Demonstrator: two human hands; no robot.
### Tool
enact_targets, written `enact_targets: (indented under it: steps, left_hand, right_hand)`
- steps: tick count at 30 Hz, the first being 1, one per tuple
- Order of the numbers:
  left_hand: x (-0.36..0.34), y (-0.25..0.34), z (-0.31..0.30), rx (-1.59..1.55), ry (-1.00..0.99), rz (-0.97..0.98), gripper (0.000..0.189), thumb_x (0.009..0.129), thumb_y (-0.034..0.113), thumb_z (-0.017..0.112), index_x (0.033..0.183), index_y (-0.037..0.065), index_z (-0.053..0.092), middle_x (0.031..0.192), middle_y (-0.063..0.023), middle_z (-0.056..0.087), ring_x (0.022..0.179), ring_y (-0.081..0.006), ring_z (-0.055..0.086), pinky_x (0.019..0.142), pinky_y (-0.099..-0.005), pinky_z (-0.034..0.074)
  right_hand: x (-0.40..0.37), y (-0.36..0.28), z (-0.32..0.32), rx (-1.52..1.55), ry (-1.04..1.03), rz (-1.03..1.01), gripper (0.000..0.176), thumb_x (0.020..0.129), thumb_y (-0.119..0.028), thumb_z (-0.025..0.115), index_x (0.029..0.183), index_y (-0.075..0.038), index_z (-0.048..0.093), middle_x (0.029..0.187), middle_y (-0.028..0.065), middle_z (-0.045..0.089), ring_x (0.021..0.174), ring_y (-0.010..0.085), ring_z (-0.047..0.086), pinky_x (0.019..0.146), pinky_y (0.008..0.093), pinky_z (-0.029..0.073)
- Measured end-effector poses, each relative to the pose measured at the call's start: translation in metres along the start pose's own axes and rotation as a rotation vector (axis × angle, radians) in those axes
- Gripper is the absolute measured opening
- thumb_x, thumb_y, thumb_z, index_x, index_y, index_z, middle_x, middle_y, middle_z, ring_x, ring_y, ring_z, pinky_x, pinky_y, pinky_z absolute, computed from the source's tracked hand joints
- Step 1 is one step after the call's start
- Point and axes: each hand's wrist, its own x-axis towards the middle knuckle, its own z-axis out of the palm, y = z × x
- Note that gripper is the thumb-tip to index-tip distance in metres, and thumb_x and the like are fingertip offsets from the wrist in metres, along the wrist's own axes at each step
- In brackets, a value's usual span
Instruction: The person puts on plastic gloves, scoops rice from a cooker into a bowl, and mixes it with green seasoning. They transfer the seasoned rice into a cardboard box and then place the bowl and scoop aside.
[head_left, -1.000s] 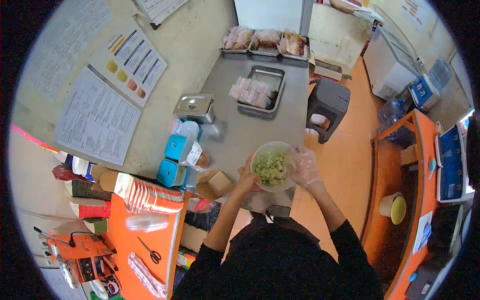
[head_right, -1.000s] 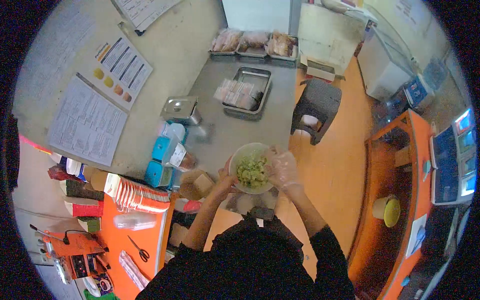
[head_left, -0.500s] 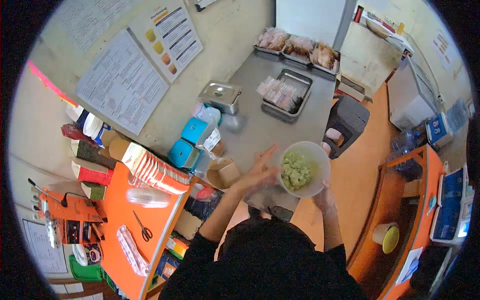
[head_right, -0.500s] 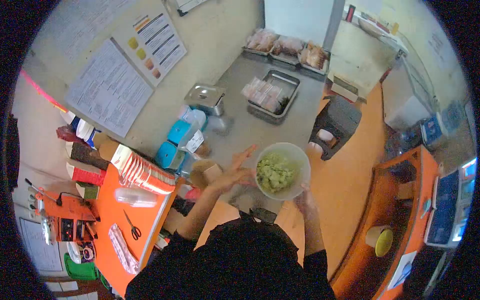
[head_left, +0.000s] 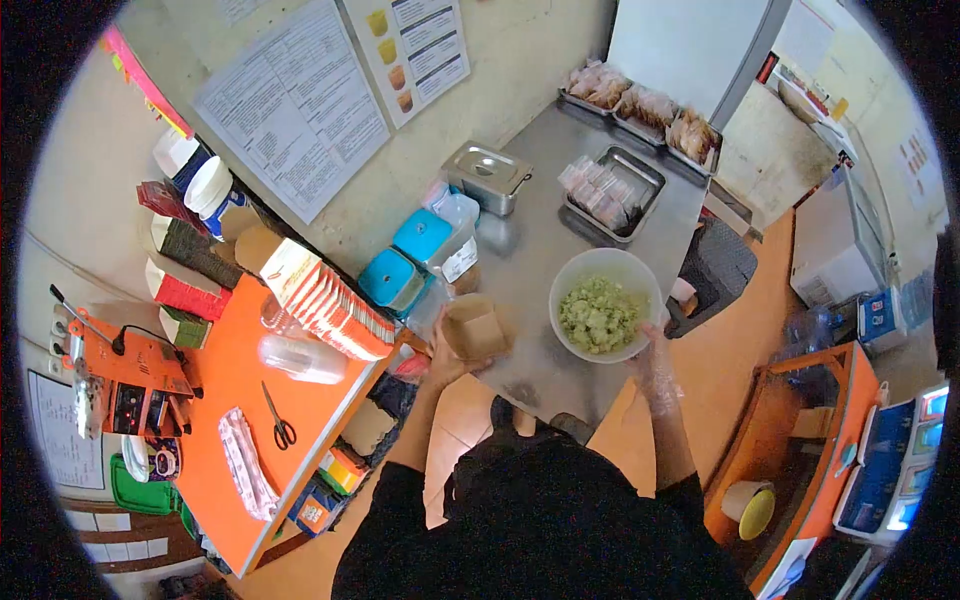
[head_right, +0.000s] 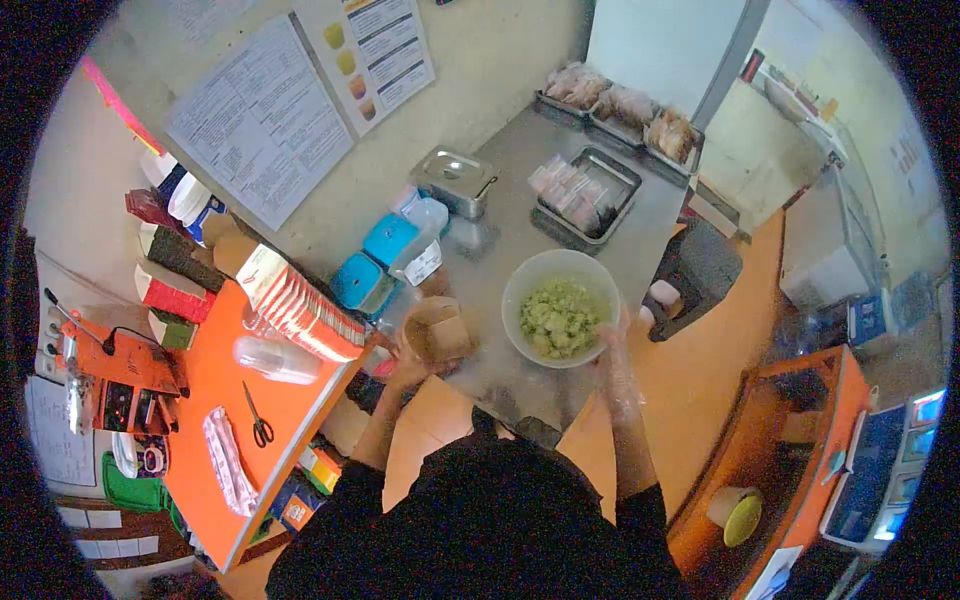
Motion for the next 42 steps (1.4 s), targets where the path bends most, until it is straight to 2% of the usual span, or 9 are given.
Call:
enact_targets:
  steps: [2, 5, 7, 15, 16, 22, 25, 28, 42]
  left_hand:
    - [0.007, -0.009, 0.018, -0.523, -0.098, -0.027, 0.133, 0.046, 0.032, 0.094, 0.149, 0.006, 0.015, 0.142, -0.0180, 0.032, 0.132, -0.0387, 0.031, 0.111, -0.0487, 0.027]
    - [0.019, 0.047, -0.003, -0.343, -0.232, 0.026, 0.131, 0.046, 0.028, 0.094, 0.149, 0.007, 0.016, 0.141, -0.0193, 0.031, 0.133, -0.0383, 0.031, 0.111, -0.0487, 0.028]
    - [0.029, 0.091, -0.022, -0.341, -0.321, 0.102, 0.130, 0.046, 0.027, 0.094, 0.149, 0.007, 0.016, 0.141, -0.0197, 0.030, 0.134, -0.0383, 0.031, 0.111, -0.0484, 0.029]
    - [0.048, 0.135, 0.005, -0.549, -0.689, 0.076, 0.129, 0.051, 0.038, 0.092, 0.148, 0.001, 0.015, 0.142, -0.0202, 0.029, 0.137, -0.0348, 0.027, 0.114, -0.0428, 0.024]
    - [0.048, 0.141, 0.007, -0.550, -0.696, 0.077, 0.129, 0.051, 0.038, 0.092, 0.148, 0.001, 0.015, 0.142, -0.0202, 0.029, 0.137, -0.0348, 0.027, 0.114, -0.0428, 0.024]
    - [0.064, 0.174, 0.034, -0.609, -0.601, 0.032, 0.135, 0.052, 0.044, 0.092, 0.147, -0.004, 0.010, 0.146, -0.0218, 0.026, 0.138, -0.0329, 0.027, 0.114, -0.0378, 0.022]
    - [0.087, 0.206, 0.036, -0.666, -0.649, 0.052, 0.142, 0.052, 0.033, 0.094, 0.149, -0.005, -0.003, 0.156, -0.0239, 0.011, 0.146, -0.0316, 0.013, 0.117, -0.0389, 0.015]
    - [0.103, 0.235, 0.040, -0.841, -0.598, 0.120, 0.142, 0.051, 0.035, 0.094, 0.149, -0.002, -0.002, 0.150, -0.0224, 0.022, 0.140, -0.0305, 0.024, 0.114, -0.0367, 0.021]
    - [0.163, 0.324, 0.017, -1.077, -0.339, 0.529, 0.129, 0.056, 0.027, 0.090, 0.148, 0.001, 0.003, 0.145, -0.0197, 0.027, 0.138, -0.0312, 0.026, 0.114, -0.0404, 0.024]
  right_hand:
    - [0.001, -0.006, 0.016, 0.071, 0.023, 0.080, 0.080, 0.087, -0.032, 0.058, 0.152, -0.019, 0.013, 0.149, 0.0130, 0.030, 0.136, 0.0308, 0.033, 0.105, 0.0506, 0.037]
    - [0.006, -0.019, 0.024, -0.048, -0.065, -0.078, 0.080, 0.083, -0.024, 0.062, 0.152, -0.020, 0.021, 0.149, 0.0105, 0.032, 0.133, 0.0294, 0.039, 0.102, 0.0432, 0.043]
    - [0.024, -0.009, 0.009, -0.505, -0.058, -0.390, 0.083, 0.079, -0.027, 0.066, 0.151, -0.019, 0.025, 0.149, 0.0132, 0.033, 0.131, 0.0323, 0.042, 0.105, 0.0427, 0.040]
    - [-0.035, -0.079, 0.056, -1.196, 0.103, -0.485, 0.098, 0.056, -0.026, 0.077, 0.145, -0.019, 0.037, 0.134, 0.0228, 0.041, 0.128, 0.0401, 0.037, 0.107, 0.0484, 0.034]
    - [-0.039, -0.084, 0.057, -1.449, 0.133, -0.538, 0.101, 0.051, -0.030, 0.080, 0.143, -0.018, 0.039, 0.131, 0.0241, 0.041, 0.125, 0.0438, 0.039, 0.106, 0.0508, 0.034]
    - [-0.040, -0.122, 0.045, -1.474, 0.145, -0.985, 0.108, 0.037, -0.040, 0.086, 0.137, -0.025, 0.048, 0.125, 0.0229, 0.043, 0.110, 0.0423, 0.048, 0.087, 0.0522, 0.043]
    - [-0.039, -0.146, 0.042, -1.484, 0.179, -1.065, 0.109, 0.034, -0.040, 0.086, 0.136, -0.026, 0.049, 0.126, 0.0226, 0.042, 0.111, 0.0440, 0.047, 0.086, 0.0522, 0.044]
    - [-0.043, -0.168, 0.037, -1.524, 0.152, -1.057, 0.106, 0.040, -0.033, 0.083, 0.138, -0.024, 0.044, 0.136, 0.0227, 0.038, 0.120, 0.0422, 0.042, 0.098, 0.0519, 0.034]
    - [-0.060, -0.252, 0.048, -1.696, 0.299, -1.371, 0.105, 0.040, -0.031, 0.082, 0.138, -0.024, 0.042, 0.138, 0.0249, 0.036, 0.121, 0.0439, 0.043, 0.094, 0.0528, 0.037]
